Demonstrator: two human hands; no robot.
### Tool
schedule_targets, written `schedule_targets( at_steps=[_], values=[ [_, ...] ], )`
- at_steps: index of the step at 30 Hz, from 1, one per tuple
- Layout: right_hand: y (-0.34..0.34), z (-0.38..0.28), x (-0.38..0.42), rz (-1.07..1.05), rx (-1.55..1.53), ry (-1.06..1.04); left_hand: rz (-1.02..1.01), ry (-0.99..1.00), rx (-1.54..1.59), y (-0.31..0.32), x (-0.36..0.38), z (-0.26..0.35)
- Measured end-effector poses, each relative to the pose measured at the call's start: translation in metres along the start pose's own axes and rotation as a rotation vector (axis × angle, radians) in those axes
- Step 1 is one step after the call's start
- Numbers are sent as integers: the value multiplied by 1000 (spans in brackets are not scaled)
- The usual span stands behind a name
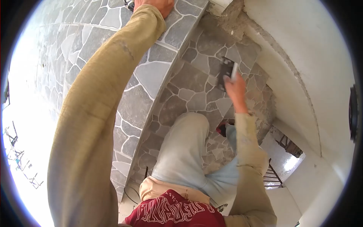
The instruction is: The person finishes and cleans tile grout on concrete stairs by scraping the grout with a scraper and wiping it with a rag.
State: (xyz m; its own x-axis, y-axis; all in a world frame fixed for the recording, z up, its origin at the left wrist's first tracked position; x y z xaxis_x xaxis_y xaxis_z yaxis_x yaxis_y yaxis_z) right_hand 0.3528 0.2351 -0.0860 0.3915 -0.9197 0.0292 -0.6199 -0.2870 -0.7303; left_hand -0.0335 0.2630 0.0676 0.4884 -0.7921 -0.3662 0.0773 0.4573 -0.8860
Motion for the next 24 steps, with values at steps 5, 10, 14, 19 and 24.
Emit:
schedule_targets(
  at_steps=[5, 10, 14, 19, 24],
  values=[
    [115, -9, -53, 147, -60, 115, -18, 11, -21, 0, -4, 1],
    [130, -48, -85, 196, -27, 100, 9, 8, -19, 8, -2, -5],
    [116, -14, -44, 257, -261, 286, -63, -37, 23, -2, -2, 0],
    [144, -39, -68, 319, -118, 205, -14, 6, 11, 0, -1, 0],
    [100, -65, -68, 52, 63, -99, -19, 17, 11, 0, -4, 3]
  ],
)
Point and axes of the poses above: each hand's wrist, its own x-axis away from the middle knuckle, its own y-axis out of the palm, z = x × y, the point moved 10 cm from there along -x, towards the middle knuckle, and after that the axes turned 4 degrees about -y, right-handed, at the moved point
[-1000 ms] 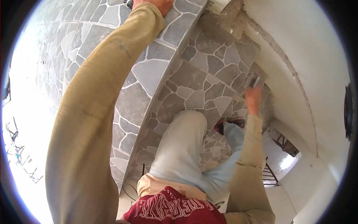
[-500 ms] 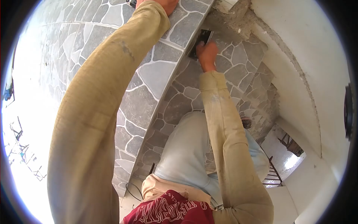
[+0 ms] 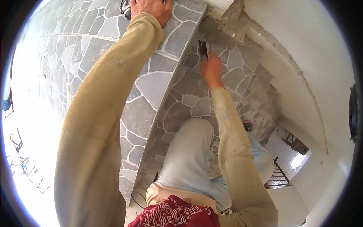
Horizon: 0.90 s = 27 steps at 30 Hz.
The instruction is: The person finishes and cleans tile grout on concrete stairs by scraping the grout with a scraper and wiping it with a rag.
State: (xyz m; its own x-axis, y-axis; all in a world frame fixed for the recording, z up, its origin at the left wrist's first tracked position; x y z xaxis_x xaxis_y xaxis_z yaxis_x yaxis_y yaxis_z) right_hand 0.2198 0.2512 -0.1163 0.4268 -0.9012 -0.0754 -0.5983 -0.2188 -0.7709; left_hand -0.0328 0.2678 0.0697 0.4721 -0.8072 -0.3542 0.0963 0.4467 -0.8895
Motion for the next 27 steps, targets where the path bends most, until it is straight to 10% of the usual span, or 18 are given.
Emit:
schedule_targets(
  at_steps=[6, 9, 15, 18, 27],
  values=[
    [23, -20, 24, -132, 541, -643, 4, -9, -2, 0, 0, 2],
    [5, 18, -52, -138, 606, -327, -25, -38, 0, 5, 0, -3],
    [38, -9, 10, -65, 634, -655, 46, 31, 5, 0, -2, 2],
    [18, 17, -57, -91, 645, -417, 39, 23, -15, 2, 0, -2],
    [19, -14, -34, -10, 570, -596, 6, -10, 16, -1, 1, 2]
  ],
)
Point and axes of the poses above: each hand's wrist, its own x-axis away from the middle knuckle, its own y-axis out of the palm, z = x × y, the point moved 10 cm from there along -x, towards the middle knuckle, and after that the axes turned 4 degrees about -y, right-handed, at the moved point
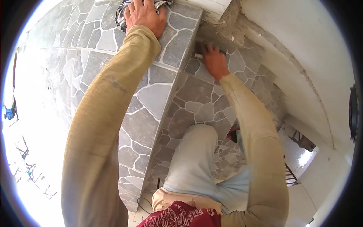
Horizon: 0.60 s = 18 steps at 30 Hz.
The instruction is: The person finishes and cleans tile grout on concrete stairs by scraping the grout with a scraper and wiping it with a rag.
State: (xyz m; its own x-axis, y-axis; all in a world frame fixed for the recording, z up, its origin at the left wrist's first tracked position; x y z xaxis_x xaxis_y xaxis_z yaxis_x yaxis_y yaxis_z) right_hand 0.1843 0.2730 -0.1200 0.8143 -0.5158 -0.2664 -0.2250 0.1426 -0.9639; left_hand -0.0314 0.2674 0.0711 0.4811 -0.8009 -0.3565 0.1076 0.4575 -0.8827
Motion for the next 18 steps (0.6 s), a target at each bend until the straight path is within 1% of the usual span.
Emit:
schedule_targets(
  at_steps=[1, 3, 4, 6, 7, 9, 13, 16, 17, 18],
  values=[
    [1, 0, -6, 5, 2, -10, 9, -6, -1, 1, 0, -1],
    [20, 4, -14, -125, -2, 148, 41, 7, -24, 1, 0, -2],
    [25, 0, -13, -122, -11, 152, 38, 12, -33, -1, -1, -3],
    [31, -12, -5, -145, -6, 29, -9, 0, -9, 2, -1, -3],
    [28, -6, -2, -157, -2, 29, -16, -6, 0, 4, 3, -2],
    [19, 23, -18, -110, -29, 163, -22, 4, 5, 4, -1, -3],
    [19, 17, -17, -93, -14, 111, 7, 35, -7, 2, -2, -2],
    [23, 31, -17, -170, -92, 166, 17, 19, -12, 4, 1, -6],
    [20, 24, -8, -182, -94, 160, 33, 20, -23, 3, 0, -6],
    [17, 5, 7, -204, -184, 96, 29, 13, -19, 4, -1, -7]
  ],
)
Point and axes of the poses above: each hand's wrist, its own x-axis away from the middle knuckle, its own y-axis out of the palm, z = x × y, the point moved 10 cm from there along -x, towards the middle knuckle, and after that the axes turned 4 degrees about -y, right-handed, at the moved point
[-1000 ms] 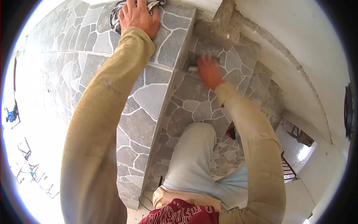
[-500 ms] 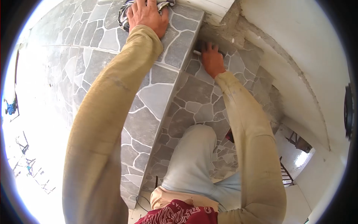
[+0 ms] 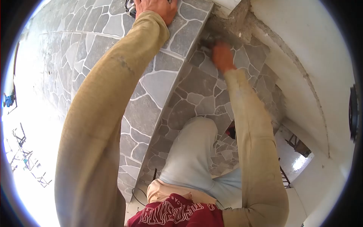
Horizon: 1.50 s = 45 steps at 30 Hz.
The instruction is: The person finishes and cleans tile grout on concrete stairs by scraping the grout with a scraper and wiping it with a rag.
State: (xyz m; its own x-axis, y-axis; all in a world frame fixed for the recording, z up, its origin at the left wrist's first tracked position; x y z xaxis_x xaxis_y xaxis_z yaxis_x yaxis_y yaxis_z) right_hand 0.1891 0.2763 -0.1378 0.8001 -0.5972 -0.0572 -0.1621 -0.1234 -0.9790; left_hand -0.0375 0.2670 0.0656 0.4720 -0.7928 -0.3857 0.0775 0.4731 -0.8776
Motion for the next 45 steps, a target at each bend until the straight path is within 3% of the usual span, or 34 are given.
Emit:
schedule_targets(
  at_steps=[1, 2, 4, 6, 7, 9, 11, 14, 16, 20, 22, 23, 25, 26, 28, 29, 30, 31, 32, 34, 35, 37, 38, 40, 41, 43, 45],
  values=[
    [4, -20, 24, -38, -81, -67, -1, 2, 1, 0, 1, 0],
    [26, -39, 60, -205, -83, 1, 5, 4, 7, -2, 2, 2],
    [21, -99, 134, -186, -225, -210, -17, -7, 17, -3, 1, 2],
    [-3, -123, 170, -475, -353, -133, -44, 0, 15, -2, -1, 3],
    [-2, -116, 169, -470, -356, -125, -45, -8, -26, 0, -2, 3],
    [-21, -51, 159, -144, -161, 117, -63, -17, -69, 2, 1, 2],
    [-42, 6, 140, 16, -21, 315, -39, -41, -52, 0, 1, -1],
    [14, -2, 147, -59, -111, 277, -15, -4, -42, 2, 4, -4],
    [15, -90, 165, 20, -248, 76, -36, 34, -27, 2, -1, 6],
    [-4, -74, 152, -7, -200, 219, -48, -23, -43, 4, 2, 7],
    [-12, -6, 158, -14, -133, 564, -6, -1, -23, 4, 2, 2],
    [-4, -14, 169, -15, -138, 574, -13, 8, -23, 4, 2, 5],
    [10, -60, 181, -77, 23, 275, -56, -19, -53, 3, 3, 7],
    [13, -43, 184, -74, 32, 277, -81, -49, -65, 3, 3, 8],
    [-15, -2, 194, 263, -76, 298, -59, -57, -55, 1, 5, 11],
    [-20, 1, 191, 268, -84, 291, -37, -59, -53, -4, 6, 11],
    [-11, 7, 189, 125, -87, 335, -156, -112, -137, 4, 2, 4],
    [-1, 12, 194, -25, -84, 389, -164, -104, -135, 14, -2, -6],
    [-5, 9, 203, -30, -73, 399, -82, -50, -171, 25, -11, -19],
    [0, -29, 221, -159, -72, 148, -8, -4, -187, 35, -12, -29],
    [2, -13, 232, -165, -61, 153, 5, 26, -155, 35, -11, -28],
    [-8, 72, 260, -13, -117, 643, 37, 45, -132, 31, -13, -30],
    [-9, 60, 262, -7, -118, 640, 31, 25, -147, 30, -12, -31],
    [-3, -6, 257, -170, 5, 197, 9, 10, -168, 29, -13, -24],
    [4, 11, 265, -171, 8, 192, 11, 4, -167, 30, -12, -24],
    [-28, 86, 286, 245, 78, 532, 4, 43, -171, 30, -12, -23],
    [-59, 121, 264, 14, 43, 884, -2, 9, -166, 25, -11, -19]
  ],
)
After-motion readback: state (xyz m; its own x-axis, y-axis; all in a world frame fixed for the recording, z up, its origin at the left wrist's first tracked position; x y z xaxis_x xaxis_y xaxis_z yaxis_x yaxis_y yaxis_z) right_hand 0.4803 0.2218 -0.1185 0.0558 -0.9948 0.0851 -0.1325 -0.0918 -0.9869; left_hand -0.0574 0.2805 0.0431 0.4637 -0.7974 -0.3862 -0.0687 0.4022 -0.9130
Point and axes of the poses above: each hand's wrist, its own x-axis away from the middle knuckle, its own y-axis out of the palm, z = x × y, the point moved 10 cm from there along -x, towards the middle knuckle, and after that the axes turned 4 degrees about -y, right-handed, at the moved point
